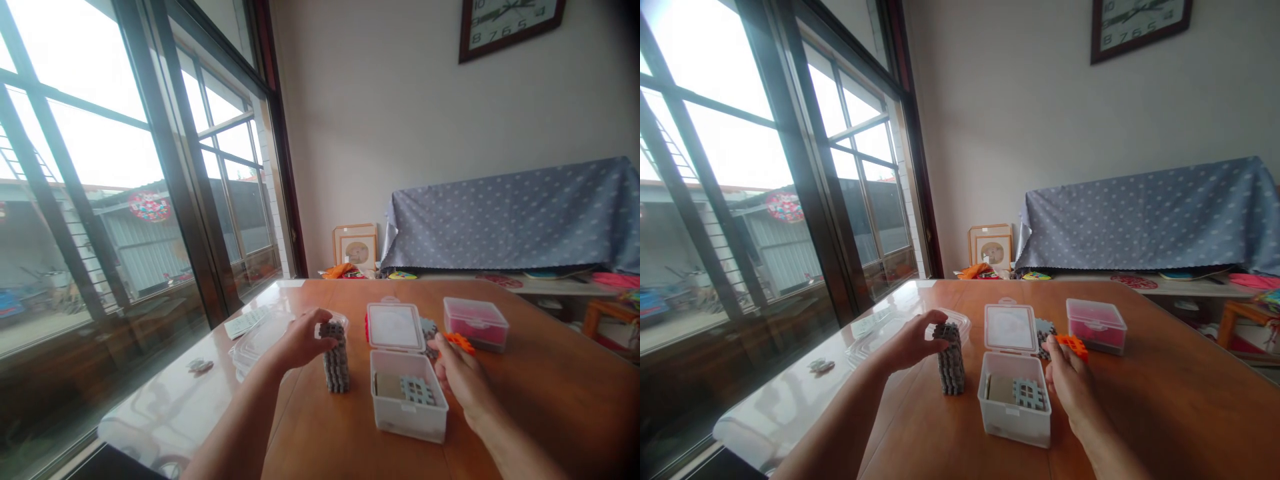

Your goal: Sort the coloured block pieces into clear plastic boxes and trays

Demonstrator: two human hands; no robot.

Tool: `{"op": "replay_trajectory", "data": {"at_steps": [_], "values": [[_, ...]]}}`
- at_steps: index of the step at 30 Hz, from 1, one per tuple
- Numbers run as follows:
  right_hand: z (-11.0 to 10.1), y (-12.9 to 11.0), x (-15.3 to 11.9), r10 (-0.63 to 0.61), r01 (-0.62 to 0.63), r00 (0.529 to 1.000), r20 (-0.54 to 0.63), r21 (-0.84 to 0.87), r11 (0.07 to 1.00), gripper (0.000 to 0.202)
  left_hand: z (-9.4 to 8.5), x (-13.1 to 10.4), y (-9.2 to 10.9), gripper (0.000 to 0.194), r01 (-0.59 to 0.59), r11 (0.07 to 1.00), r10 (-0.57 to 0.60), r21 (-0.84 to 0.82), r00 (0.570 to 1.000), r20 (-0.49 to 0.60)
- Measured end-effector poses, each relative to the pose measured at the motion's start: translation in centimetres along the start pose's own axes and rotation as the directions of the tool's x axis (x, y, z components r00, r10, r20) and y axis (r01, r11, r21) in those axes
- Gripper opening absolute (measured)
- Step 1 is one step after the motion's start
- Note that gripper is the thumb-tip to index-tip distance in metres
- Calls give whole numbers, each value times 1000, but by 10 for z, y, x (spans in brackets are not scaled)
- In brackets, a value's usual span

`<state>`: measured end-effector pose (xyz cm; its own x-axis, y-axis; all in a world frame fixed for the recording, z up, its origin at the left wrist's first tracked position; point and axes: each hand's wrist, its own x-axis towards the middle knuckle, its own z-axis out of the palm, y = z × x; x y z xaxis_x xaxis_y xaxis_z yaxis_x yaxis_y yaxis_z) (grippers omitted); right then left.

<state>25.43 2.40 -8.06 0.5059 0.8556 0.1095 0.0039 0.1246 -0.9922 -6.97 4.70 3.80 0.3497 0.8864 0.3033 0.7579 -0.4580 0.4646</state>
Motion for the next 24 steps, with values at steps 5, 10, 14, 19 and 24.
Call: {"op": "replay_trajectory", "data": {"at_steps": [5, 10, 14, 19, 24], "values": [[-1, -1, 0, 85, -87, 994, 63, 33, 996, 66, -3, -2, 14, 43, -33, 998, 38, 51, 993, -111], [1, -6, -1, 67, -69, 997, 48, 36, 997, 64, 11, -2, 57, 32, -203, 979, 205, 36, 977, -58], [1, -7, -1, 60, -63, 997, 49, 46, 997, 63, 42, 6, 87, 32, -263, 965, 260, 21, 962, 87], [1, -7, 0, 50, -52, 998, 44, 57, 997, 59, 79, 21, 100, 40, -251, 968, 228, 25, 913, 338], [1, -10, 0, 56, -60, 998, 43, 88, 994, 57, 101, 35, 100, 44, -240, 968, 170, 79, 850, 499]]}}
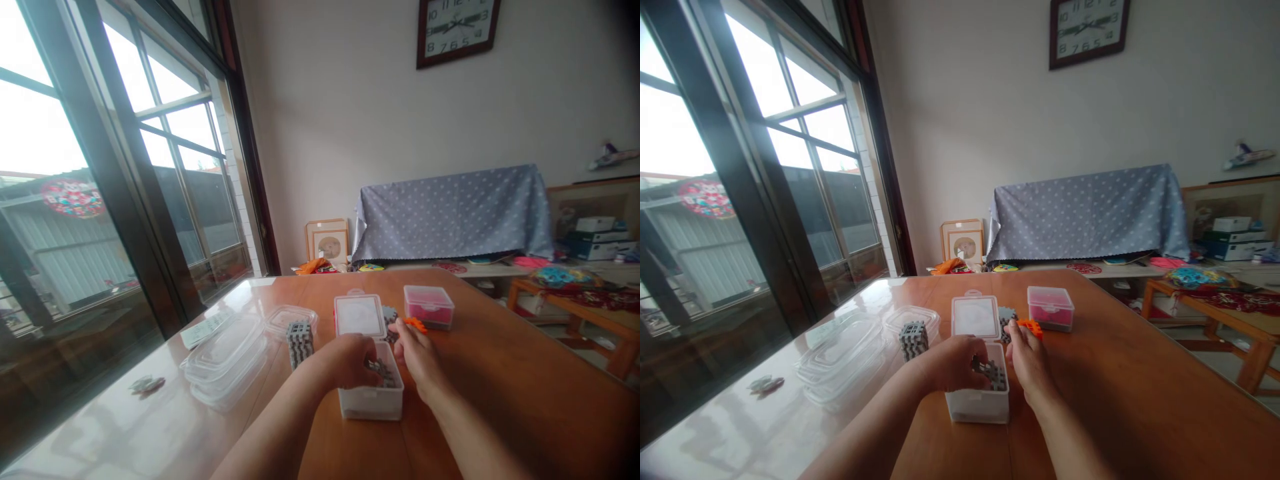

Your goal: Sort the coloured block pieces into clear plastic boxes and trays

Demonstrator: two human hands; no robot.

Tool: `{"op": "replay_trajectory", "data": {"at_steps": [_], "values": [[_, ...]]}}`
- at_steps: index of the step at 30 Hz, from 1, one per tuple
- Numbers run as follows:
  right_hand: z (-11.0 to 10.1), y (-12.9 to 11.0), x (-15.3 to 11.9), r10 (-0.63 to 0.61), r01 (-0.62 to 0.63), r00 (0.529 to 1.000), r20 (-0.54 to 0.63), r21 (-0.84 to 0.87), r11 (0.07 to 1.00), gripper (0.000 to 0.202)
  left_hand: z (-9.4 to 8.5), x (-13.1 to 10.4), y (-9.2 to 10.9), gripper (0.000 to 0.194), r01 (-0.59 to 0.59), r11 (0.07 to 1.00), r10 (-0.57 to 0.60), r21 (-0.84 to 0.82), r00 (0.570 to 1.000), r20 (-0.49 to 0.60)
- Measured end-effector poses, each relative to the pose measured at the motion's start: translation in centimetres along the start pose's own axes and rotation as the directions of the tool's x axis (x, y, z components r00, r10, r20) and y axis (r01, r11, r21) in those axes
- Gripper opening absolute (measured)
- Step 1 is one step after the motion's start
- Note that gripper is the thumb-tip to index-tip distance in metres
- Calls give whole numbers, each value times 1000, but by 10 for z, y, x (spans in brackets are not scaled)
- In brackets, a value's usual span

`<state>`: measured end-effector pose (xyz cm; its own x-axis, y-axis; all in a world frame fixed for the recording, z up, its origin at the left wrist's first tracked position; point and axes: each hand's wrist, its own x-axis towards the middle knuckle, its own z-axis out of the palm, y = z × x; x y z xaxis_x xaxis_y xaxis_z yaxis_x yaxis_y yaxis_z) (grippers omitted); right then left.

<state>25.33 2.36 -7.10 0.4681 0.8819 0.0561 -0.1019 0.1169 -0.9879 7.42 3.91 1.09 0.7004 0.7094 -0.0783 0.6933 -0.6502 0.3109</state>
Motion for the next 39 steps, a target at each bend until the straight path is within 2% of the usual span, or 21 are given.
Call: {"op": "replay_trajectory", "data": {"at_steps": [3, 9, 16, 22, 30, 33, 36, 39], "values": [[0, -2, -1, -9, 9, 1000, 5, 5, 1000, 57, 6, 7, -1, 43, 9, 1000, -9, 8, 999, 36], [-1, -1, -1, -24, 24, 999, 26, 13, 1000, 59, 15, 9, -5, 34, 3, 998, -2, -56, 1000, 28], [-1, 0, 1, -35, 35, 999, 25, -10, 999, 57, 15, 6, -5, 14, -165, 985, 163, -52, 986, -36], [-2, 2, 3, -44, 46, 998, 38, -65, 997, 50, 13, 1, 1, 16, -204, 979, 202, -14, 976, -85], [-2, 6, 5, -63, 79, 993, 103, -157, 984, 44, 8, -4, 4, 22, -258, 965, 242, -54, 949, -204], [-2, 5, 4, -55, 76, 988, 142, -146, 986, 39, 9, -12, 2, 23, -235, 968, 196, -86, 925, -326], [-2, 3, 1, -35, 63, 979, 200, -137, 989, 32, 14, -25, 0, 19, -210, 971, 128, -115, 862, -491], [-2, 3, -1, -35, 77, 976, 216, -190, 979, 24, 24, -39, -2, 16, -228, 968, 126, -106, 804, -581]]}}
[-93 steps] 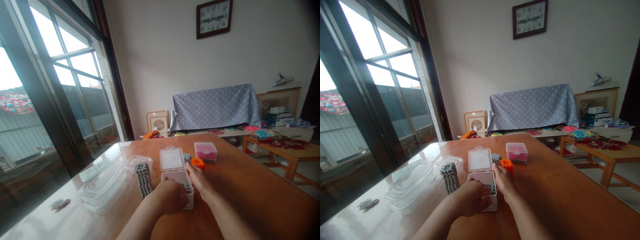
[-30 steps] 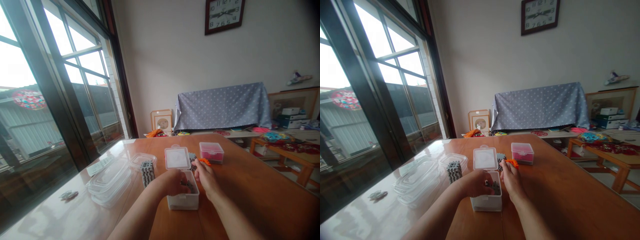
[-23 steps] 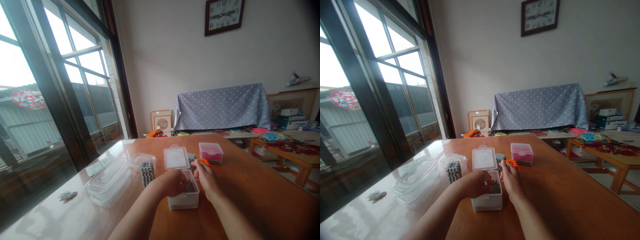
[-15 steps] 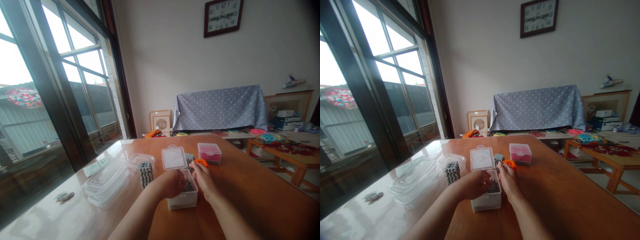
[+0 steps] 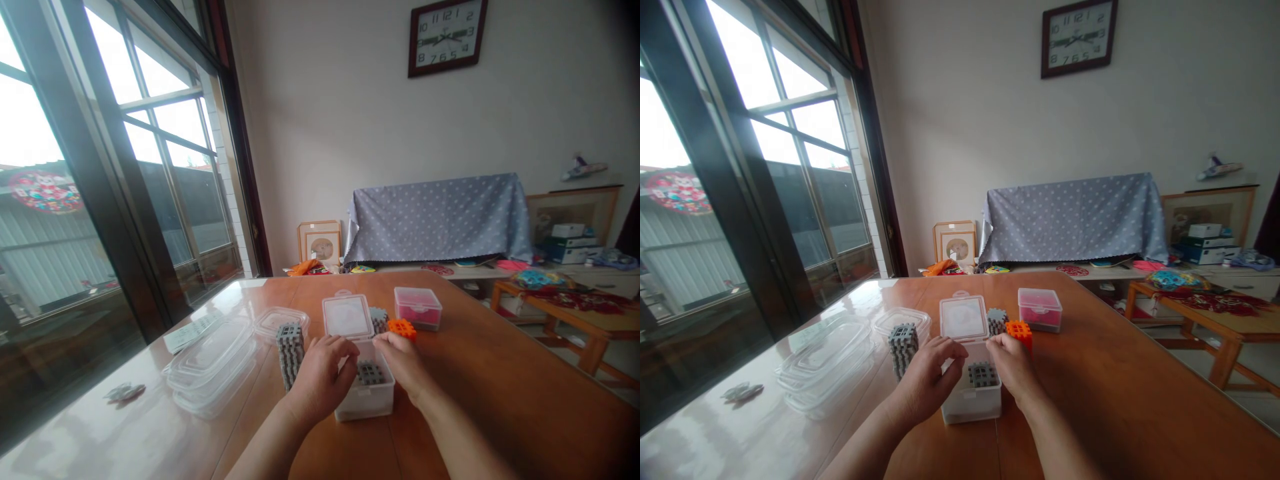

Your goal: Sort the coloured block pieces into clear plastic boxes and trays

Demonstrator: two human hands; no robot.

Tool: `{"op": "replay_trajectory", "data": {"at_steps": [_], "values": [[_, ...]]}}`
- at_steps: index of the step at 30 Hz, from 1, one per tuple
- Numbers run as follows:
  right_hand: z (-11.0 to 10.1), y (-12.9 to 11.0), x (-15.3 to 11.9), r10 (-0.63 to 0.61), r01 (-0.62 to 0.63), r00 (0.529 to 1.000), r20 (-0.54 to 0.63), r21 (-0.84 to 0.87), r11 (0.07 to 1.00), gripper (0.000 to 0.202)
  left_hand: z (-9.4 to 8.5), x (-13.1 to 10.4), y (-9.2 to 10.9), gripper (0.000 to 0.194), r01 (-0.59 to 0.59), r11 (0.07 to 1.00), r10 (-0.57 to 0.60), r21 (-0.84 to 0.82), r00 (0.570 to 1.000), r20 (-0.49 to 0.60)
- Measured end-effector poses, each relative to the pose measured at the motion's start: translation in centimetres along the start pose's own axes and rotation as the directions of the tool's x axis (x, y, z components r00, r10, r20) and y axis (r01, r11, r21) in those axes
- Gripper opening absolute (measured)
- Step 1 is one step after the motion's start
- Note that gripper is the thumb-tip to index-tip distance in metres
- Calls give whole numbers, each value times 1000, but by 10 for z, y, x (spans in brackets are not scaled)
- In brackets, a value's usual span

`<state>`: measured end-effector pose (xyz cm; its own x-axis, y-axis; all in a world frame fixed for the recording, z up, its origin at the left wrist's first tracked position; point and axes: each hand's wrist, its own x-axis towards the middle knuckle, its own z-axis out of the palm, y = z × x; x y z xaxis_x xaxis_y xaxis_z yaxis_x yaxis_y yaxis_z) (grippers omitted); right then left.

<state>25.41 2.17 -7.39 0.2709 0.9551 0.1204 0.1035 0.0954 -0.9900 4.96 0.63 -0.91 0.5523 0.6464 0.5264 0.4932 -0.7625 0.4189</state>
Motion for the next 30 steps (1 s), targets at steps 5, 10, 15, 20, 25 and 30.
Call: {"op": "replay_trajectory", "data": {"at_steps": [5, 10, 15, 20, 25, 30], "values": [[-2, 0, -2, -1, 0, 1000, -8, -113, 994, 24, 8, -28, -5, 13, 8, 1000, -4, 27, 990, -144], [-8, -18, -15, -290, 229, 947, -138, -346, 910, 33, 16, -44, -17, 16, 7, 1000, -13, -26, 974, -228], [-11, -43, -38, -427, 462, 886, 181, -404, 789, 43, 20, -46, -26, 18, -39, 996, 19, -82, 973, -228], [-7, -53, -54, -357, 562, 812, 461, -454, 691, 49, 22, -47, -27, 20, -21, 997, 2, -77, 972, -234], [2, -57, -61, -333, 624, 756, 564, -466, 627, 50, 24, -48, -28, 22, -22, 997, 3, -79, 972, -235], [8, -57, -63, -304, 636, 739, 602, -473, 609, 45, 25, -48, -30, 22, -27, 996, 5, -88, 972, -236]]}}
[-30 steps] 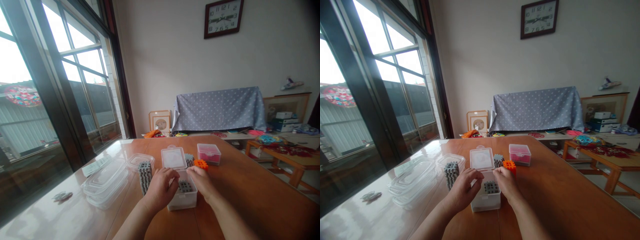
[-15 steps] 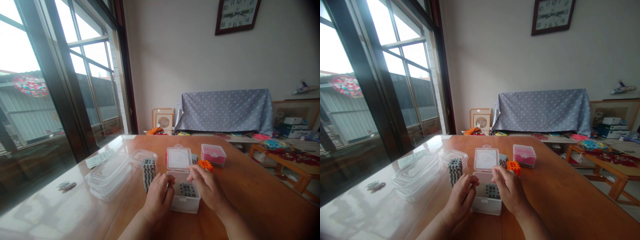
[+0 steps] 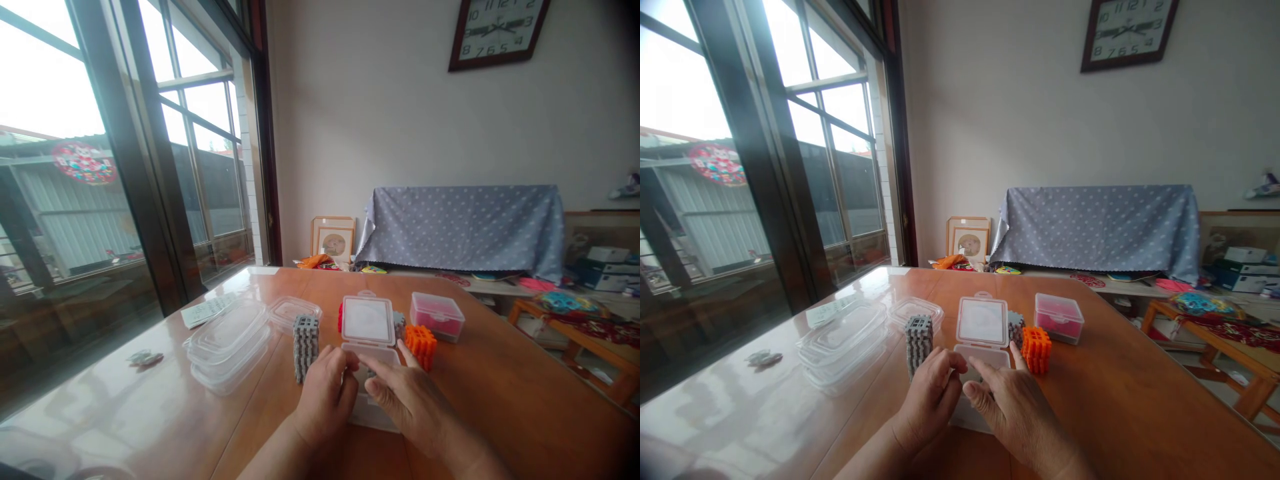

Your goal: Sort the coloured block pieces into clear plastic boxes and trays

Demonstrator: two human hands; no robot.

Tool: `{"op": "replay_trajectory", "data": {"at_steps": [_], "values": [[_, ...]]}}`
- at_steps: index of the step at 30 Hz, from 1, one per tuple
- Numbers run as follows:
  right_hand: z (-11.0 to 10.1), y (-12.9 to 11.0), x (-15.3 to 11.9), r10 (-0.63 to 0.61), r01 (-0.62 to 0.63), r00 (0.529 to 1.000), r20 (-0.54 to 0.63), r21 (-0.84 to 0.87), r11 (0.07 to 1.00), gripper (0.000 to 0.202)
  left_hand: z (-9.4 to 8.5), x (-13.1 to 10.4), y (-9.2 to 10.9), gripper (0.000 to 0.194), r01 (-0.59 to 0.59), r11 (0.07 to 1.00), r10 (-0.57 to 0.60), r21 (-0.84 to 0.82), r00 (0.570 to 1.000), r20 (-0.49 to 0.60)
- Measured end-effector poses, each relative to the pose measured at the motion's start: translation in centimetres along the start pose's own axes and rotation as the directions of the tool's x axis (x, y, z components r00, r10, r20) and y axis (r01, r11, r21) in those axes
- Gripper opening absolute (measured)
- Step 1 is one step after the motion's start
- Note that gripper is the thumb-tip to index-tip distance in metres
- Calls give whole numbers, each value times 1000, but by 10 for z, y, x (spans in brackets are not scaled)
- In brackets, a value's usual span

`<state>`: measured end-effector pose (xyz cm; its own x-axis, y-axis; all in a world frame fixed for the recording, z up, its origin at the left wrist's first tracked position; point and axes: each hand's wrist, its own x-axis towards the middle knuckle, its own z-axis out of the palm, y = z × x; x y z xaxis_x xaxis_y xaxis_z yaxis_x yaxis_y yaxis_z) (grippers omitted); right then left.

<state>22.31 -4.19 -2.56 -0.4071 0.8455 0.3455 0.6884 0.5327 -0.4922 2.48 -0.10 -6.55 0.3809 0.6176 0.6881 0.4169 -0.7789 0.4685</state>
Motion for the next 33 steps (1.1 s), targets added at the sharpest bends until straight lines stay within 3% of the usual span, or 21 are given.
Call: {"op": "replay_trajectory", "data": {"at_steps": [3, 6, 9, 12, 17, 19, 21, 23, 26, 30, 33], "values": [[0, 4, 0, 13, -10, 998, -58, 50, 999, 41, -1, 0, 1, 22, 2, 1000, -2, 6, 1000, 2], [-1, 14, 1, 57, -37, 975, -213, 97, 995, 42, -3, 1, 2, 21, 3, 1000, -4, 14, 1000, 3], [-3, 26, 3, 154, -120, 908, -390, 110, 987, 48, -4, 2, 2, 22, -9, 1000, 9, 7, 1000, 2], [-3, 31, 4, 222, -177, 852, -474, 138, 974, 44, -4, 3, 2, 21, -15, 1000, 15, -3, 1000, 3], [1, 25, 5, 194, -114, 891, -412, 210, 971, 37, -3, 3, 0, 20, -3, 1000, 3, -4, 1000, 10], [4, 25, 6, 201, -107, 882, -426, 235, 966, 37, -3, 4, 0, 20, 0, 1000, 0, -3, 1000, 12], [8, 28, 7, 251, -125, 834, -491, 275, 953, 38, -3, 4, 0, 19, 0, 1000, 0, -6, 1000, 10], [13, 34, 9, 333, -153, 755, -565, 343, 927, 39, -4, 5, 1, 19, -3, 1000, 3, -10, 1000, 3], [20, 46, 15, 478, -192, 654, -586, 483, 854, 45, -5, 4, 5, 20, -16, 1000, 16, 6, 1000, -21], [26, 56, 22, 596, -167, 619, -511, 656, 736, 48, -13, 2, 8, 27, -64, 997, 68, 41, 991, -112], [27, 58, 25, 661, -145, 593, -460, 746, 650, 49, -25, 3, 2, 34, -64, 995, 83, 73, 950, -302]]}}
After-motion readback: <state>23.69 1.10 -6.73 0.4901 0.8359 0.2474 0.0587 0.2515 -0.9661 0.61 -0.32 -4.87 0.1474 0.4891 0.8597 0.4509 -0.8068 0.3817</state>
